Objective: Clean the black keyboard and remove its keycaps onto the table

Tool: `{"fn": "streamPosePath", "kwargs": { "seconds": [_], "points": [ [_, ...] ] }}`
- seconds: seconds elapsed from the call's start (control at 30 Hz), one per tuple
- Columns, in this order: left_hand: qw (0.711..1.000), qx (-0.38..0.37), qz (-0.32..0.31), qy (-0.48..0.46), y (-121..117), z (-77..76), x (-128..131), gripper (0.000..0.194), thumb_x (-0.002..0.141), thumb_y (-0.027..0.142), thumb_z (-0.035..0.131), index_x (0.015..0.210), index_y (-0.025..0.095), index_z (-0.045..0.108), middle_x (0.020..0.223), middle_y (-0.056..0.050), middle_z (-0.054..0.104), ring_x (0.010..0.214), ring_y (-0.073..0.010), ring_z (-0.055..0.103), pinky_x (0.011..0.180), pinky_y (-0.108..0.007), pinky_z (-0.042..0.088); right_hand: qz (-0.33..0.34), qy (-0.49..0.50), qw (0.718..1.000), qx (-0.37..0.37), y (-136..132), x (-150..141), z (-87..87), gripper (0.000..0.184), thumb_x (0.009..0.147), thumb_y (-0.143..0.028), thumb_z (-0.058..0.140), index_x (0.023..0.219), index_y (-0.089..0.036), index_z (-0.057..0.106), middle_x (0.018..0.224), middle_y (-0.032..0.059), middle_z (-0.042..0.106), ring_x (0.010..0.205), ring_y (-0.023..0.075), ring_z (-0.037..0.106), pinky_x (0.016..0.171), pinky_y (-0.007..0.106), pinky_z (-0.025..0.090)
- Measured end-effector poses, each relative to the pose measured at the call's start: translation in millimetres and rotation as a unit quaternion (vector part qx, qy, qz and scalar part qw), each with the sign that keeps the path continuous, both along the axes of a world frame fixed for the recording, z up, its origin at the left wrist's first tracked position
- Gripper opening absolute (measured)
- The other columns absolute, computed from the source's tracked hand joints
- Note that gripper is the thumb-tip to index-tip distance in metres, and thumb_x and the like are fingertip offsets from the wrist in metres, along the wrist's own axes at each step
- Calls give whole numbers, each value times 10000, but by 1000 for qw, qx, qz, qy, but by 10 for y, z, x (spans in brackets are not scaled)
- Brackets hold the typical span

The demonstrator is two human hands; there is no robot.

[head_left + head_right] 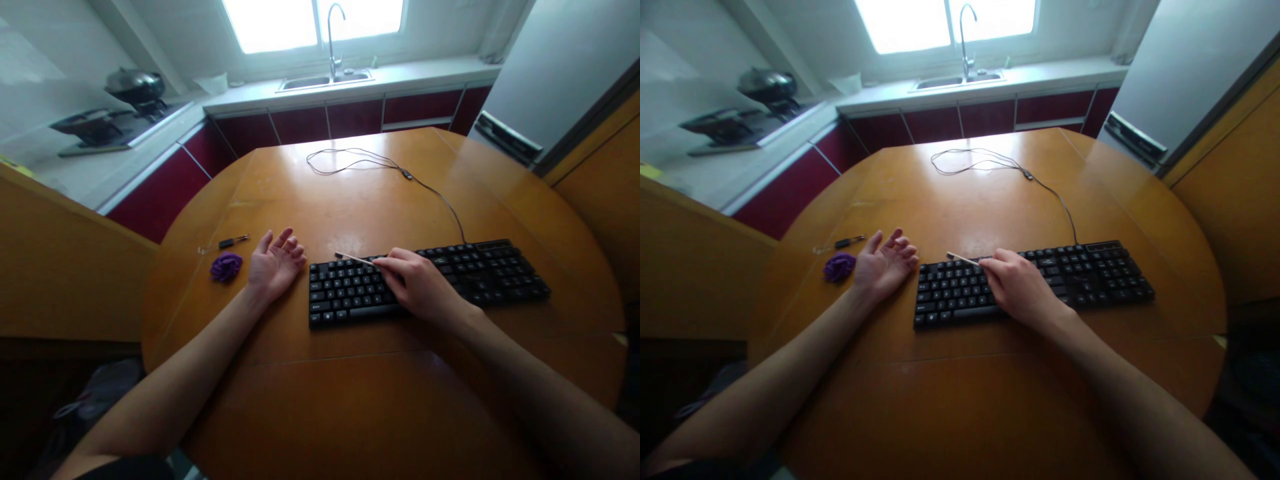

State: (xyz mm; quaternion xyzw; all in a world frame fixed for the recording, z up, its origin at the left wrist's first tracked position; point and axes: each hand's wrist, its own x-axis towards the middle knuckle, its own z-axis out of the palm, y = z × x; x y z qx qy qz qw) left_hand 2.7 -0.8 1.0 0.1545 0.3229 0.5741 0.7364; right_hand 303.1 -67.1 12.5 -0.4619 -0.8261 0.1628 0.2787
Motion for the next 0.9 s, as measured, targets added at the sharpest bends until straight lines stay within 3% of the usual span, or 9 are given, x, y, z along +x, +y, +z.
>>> {"fn": "streamPosePath", "kwargs": {
  "seconds": [0.27, 0.53, 0.9],
  "points": [
    [1000, 1, 3, -1, -7, 13, 12, 485, 1072, 412, 303, 926, 153, 686, 685, -36, 590, 587, -163, 559, 583, -295, 449, 44, -53, 997, 18, -312, -398, -68, 306, 986, -175, 473, 1216, -132, 670, 905, 87, 645, 797, 195, 601, 739, 311, 505],
    [1000, 7, -1, -6, 13, -26, -6, 477, 1068, 413, 307, 939, 146, 681, 700, -35, 594, 590, -159, 558, 575, -289, 441, -3, -67, 996, 60, -369, -407, -9, 397, 957, -159, 474, 1303, -91, 657, 849, 60, 650, 748, 170, 597, 691, 291, 473],
    [1000, 10, -3, -1, 9, -11, -5, 490, 1071, 413, 304, 932, 147, 691, 701, -37, 597, 586, -163, 558, 578, -295, 450, 14, -120, 990, 74, -440, -550, -46, 364, 950, -148, 505, 1268, -65, 663, 872, 69, 675, 781, 174, 612, 686, 294, 471]
  ]
}}
